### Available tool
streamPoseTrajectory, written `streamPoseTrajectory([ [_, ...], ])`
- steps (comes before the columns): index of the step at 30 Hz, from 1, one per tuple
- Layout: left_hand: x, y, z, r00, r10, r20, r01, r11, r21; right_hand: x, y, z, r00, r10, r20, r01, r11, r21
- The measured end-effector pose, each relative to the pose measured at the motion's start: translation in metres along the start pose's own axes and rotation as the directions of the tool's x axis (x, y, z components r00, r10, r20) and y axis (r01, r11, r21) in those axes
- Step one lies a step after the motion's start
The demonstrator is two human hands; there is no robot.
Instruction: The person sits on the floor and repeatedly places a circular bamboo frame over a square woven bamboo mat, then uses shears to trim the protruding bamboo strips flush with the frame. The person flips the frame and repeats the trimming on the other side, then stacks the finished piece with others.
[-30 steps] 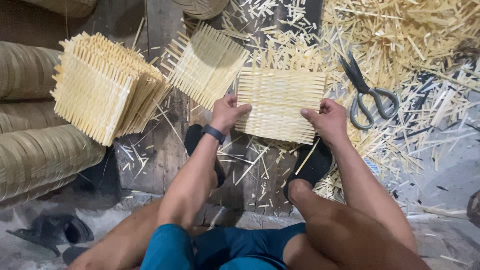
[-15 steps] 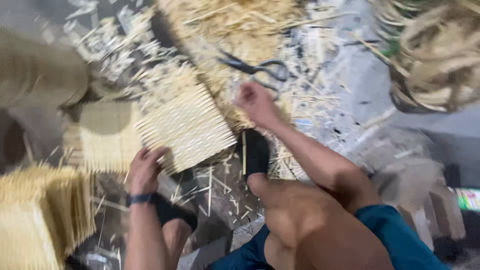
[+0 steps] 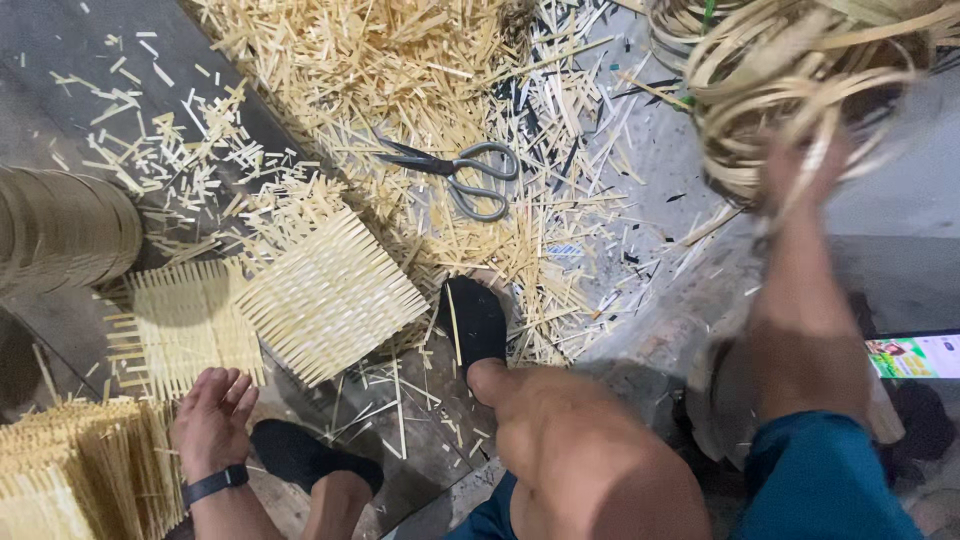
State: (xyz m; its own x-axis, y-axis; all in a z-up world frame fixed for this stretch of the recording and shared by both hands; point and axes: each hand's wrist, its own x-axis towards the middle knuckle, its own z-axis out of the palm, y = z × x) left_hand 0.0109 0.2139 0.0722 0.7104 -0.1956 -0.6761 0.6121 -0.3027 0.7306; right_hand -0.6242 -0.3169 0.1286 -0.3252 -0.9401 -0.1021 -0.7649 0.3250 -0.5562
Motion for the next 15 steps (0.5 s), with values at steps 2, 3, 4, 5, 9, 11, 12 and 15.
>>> streamPoseTrajectory([
  [2,-0.006,0.001,0.004,1.000,0.003,0.022,-0.003,1.000,0.002,-0.038,-0.032,0.028,0.986,0.045,0.158,-0.068,0.987,0.146],
  [3,-0.010,0.002,0.007,0.999,0.004,0.046,-0.005,1.000,0.010,-0.057,-0.046,0.044,0.979,0.012,0.203,-0.050,0.982,0.184],
  [4,-0.012,0.004,0.010,0.998,0.006,0.070,-0.007,1.000,0.018,-0.076,-0.057,0.060,0.974,-0.028,0.226,-0.021,0.977,0.212],
  [5,-0.014,0.006,0.012,0.998,0.007,0.065,-0.009,0.999,0.036,-0.094,-0.065,0.076,0.971,-0.065,0.232,0.013,0.975,0.221],
  [9,-0.023,0.009,0.014,0.999,0.007,0.053,-0.011,0.997,0.081,-0.126,-0.087,0.132,0.837,-0.545,0.036,0.536,0.808,-0.245],
  [11,-0.026,0.010,0.014,0.999,0.014,0.045,-0.018,0.996,0.084,-0.120,-0.098,0.149,0.798,-0.560,0.223,0.586,0.633,-0.506],
  [12,-0.027,0.011,0.015,0.999,0.021,0.037,-0.024,0.996,0.085,-0.113,-0.106,0.154,0.874,-0.231,0.427,0.378,0.876,-0.300],
  [15,-0.032,0.012,0.012,1.000,0.012,0.028,-0.014,0.998,0.059,-0.094,-0.115,0.155,0.753,0.040,0.657,0.006,0.998,-0.068],
])
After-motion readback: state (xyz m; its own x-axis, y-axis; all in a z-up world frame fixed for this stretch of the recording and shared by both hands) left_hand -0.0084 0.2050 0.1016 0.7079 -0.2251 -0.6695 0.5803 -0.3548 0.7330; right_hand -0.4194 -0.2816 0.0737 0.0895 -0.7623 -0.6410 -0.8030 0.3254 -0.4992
